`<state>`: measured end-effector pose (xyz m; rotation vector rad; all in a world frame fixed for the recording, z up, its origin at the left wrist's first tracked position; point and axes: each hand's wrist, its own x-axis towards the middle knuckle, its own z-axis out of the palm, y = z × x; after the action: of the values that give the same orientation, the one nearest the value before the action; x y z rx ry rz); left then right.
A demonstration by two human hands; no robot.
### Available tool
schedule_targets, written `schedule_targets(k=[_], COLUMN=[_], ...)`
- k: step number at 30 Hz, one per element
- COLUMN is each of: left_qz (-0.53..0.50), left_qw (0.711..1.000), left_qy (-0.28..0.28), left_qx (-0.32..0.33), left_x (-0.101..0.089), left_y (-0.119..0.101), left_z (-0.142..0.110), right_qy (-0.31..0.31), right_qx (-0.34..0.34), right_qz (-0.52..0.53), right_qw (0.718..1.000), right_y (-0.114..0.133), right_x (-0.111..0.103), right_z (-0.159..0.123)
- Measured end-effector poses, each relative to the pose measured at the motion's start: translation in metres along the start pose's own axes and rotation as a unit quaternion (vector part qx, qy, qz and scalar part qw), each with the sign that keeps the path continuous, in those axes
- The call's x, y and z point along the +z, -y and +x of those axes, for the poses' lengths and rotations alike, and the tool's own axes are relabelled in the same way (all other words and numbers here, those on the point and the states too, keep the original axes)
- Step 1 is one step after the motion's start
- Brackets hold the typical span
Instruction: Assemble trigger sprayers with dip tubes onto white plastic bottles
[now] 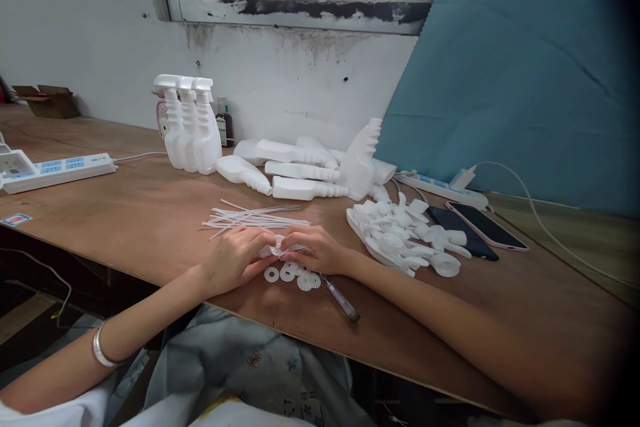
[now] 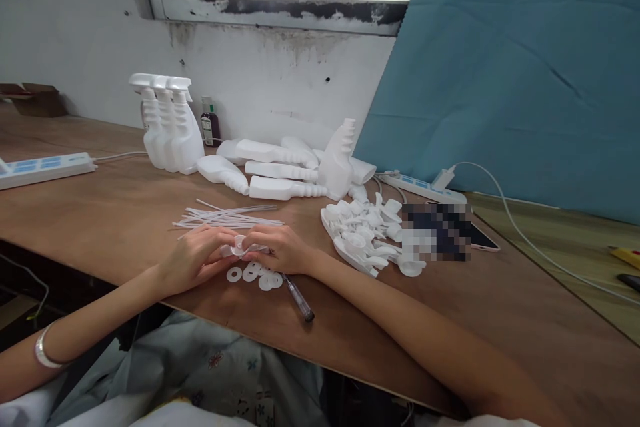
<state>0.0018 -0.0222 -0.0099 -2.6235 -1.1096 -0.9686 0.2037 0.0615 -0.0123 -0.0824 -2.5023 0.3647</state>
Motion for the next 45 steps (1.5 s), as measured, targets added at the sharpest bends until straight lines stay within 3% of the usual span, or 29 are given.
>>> schedule_targets(k=[10, 37, 45], left_qz=[0.036, 0.013, -0.039], left_qw=[0.999, 1.000, 0.999], left_qy=[0.003, -0.015, 0.031], left_qx=[0.010, 0.020, 0.007], left_x=[0.0013, -0.0026, -0.0062], left_y=[0.0011, -0.0009, 0.0007], left_z=[0.0010, 0.0040, 0.0058], right_qy=[-0.009, -0.002, -0.001], right_qx=[0.019, 0.049, 0.058], right_qz=[-0.049, -0.039, -0.042], right_qw=[0.999, 0.998, 0.997], right_y=[-0.0007, 0.0005, -0.0014], right_x=[0.0028, 0.0041, 0.0049], right_z=[-0.0032, -0.0023, -0.0023])
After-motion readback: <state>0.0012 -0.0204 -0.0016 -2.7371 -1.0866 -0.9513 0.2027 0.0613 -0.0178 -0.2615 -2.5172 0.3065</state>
